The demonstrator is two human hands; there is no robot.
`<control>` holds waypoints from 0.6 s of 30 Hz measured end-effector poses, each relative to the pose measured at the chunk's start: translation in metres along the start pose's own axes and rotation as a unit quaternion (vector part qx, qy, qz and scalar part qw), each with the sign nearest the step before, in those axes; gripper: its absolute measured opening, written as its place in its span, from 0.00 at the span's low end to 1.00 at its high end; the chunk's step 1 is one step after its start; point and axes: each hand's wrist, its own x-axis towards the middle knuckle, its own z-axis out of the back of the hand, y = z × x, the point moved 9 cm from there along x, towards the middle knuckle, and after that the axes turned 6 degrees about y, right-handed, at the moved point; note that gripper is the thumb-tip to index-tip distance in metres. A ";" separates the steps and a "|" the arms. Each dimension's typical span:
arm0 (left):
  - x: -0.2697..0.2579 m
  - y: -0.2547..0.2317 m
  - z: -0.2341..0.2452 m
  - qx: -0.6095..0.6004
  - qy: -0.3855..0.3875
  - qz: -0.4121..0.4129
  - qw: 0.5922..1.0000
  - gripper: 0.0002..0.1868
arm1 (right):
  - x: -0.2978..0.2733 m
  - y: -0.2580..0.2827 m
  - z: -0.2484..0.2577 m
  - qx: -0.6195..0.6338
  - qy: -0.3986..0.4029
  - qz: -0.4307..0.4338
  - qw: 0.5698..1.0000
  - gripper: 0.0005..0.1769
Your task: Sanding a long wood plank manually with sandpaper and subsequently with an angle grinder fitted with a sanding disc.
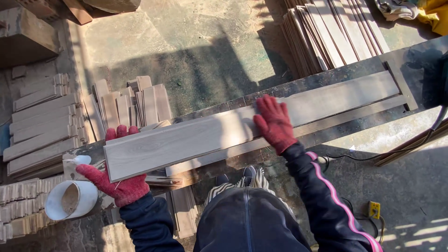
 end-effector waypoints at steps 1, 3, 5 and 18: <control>-0.002 0.006 0.006 0.003 -0.008 -0.003 1.000 0.51 | -0.007 -0.039 0.004 0.001 0.008 0.005 1.000 0.43; -0.012 0.011 0.042 -0.102 -0.154 0.010 0.983 0.50 | -0.013 -0.135 0.006 -0.062 0.031 -0.161 0.985 0.41; -0.013 0.012 0.038 -0.113 -0.146 0.002 0.983 0.49 | -0.012 -0.121 -0.008 -0.071 0.037 -0.146 0.986 0.43; -0.014 0.010 0.019 -0.171 -0.119 0.051 0.977 0.54 | -0.044 0.341 -0.059 0.062 -0.067 0.389 0.917 0.49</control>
